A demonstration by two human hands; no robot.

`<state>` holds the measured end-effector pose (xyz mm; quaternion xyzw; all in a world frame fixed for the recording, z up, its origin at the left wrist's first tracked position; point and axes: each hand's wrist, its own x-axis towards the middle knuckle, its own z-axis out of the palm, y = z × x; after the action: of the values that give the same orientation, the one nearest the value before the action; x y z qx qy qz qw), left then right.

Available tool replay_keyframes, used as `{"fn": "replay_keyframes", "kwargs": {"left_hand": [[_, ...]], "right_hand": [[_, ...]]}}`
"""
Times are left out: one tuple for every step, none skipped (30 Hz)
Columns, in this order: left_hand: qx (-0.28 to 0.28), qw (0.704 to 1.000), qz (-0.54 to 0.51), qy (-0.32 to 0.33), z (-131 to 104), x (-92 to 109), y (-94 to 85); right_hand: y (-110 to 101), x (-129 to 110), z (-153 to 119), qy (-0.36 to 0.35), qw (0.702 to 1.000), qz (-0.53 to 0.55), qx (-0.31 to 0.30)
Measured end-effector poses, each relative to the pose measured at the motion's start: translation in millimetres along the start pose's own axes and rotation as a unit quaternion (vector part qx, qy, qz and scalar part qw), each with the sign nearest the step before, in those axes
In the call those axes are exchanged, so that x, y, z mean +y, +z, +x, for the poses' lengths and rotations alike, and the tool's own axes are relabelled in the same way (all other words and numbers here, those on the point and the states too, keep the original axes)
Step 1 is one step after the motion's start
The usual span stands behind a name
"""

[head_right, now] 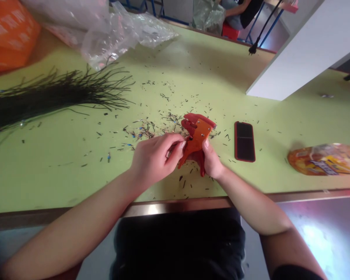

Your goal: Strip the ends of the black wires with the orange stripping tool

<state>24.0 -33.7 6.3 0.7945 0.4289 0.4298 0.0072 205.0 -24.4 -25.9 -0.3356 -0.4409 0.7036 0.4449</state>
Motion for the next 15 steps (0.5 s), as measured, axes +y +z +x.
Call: {"fn": "replay_keyframes", "kwargs": {"left_hand": [[0.003, 1.000, 0.002, 0.002, 0.0, -0.1, 0.4], [0.008, 1.000, 0.002, 0.007, -0.1, -0.2, 0.8], [0.013, 1.000, 0.001, 0.012, -0.3, -0.2, 1.3], [0.017, 1.000, -0.002, 0.018, -0.5, -0.2, 1.8], [0.019, 1.000, -0.005, 0.023, -0.7, 0.0, 2.2], [0.021, 0.999, -0.008, 0.026, -1.0, 0.2, 2.5], [0.023, 0.999, -0.012, 0.029, -1.2, 0.4, 2.7], [0.024, 0.999, -0.015, 0.032, -1.3, 0.8, 2.8], [0.026, 0.999, -0.019, 0.036, -1.3, 1.1, 2.8], [0.026, 0.999, -0.022, 0.040, -1.3, 1.4, 2.7], [0.026, 0.998, -0.025, 0.043, -1.2, 1.6, 2.5], [0.025, 0.998, -0.027, 0.045, -1.1, 1.8, 2.3], [0.024, 0.998, -0.028, 0.046, -1.0, 2.0, 2.2], [0.022, 0.998, -0.028, 0.046, -0.9, 2.0, 2.1], [0.022, 0.998, -0.028, 0.046, -0.8, 2.1, 2.0]], "right_hand": [[0.8, -0.4, 0.0, -0.001, 1.000, -0.008, 0.004], [1.4, -0.8, 0.0, -0.004, 1.000, -0.016, 0.008], [1.8, -0.8, 0.0, -0.006, 1.000, -0.025, 0.012], [1.7, -0.5, -0.1, -0.008, 0.999, -0.033, 0.018], [1.3, 0.1, -0.3, -0.007, 0.999, -0.041, 0.024], [0.5, 1.1, -0.4, -0.005, 0.998, -0.050, 0.030], [-0.6, 2.3, -0.7, -0.002, 0.998, -0.058, 0.037], [-1.8, 3.5, -1.0, 0.000, 0.997, -0.065, 0.043], [-3.0, 4.6, -1.4, 0.000, 0.996, -0.069, 0.049], [-4.0, 5.3, -1.8, -0.001, 0.996, -0.070, 0.051], [-4.8, 5.7, -2.4, -0.003, 0.996, -0.068, 0.051], [-5.1, 5.7, -3.0, -0.004, 0.997, -0.067, 0.048], [-5.1, 5.2, -3.6, -0.002, 0.997, -0.067, 0.044], [-4.7, 4.3, -4.1, 0.001, 0.997, -0.070, 0.039], [-3.9, 3.1, -4.5, 0.006, 0.997, -0.074, 0.035]]}}
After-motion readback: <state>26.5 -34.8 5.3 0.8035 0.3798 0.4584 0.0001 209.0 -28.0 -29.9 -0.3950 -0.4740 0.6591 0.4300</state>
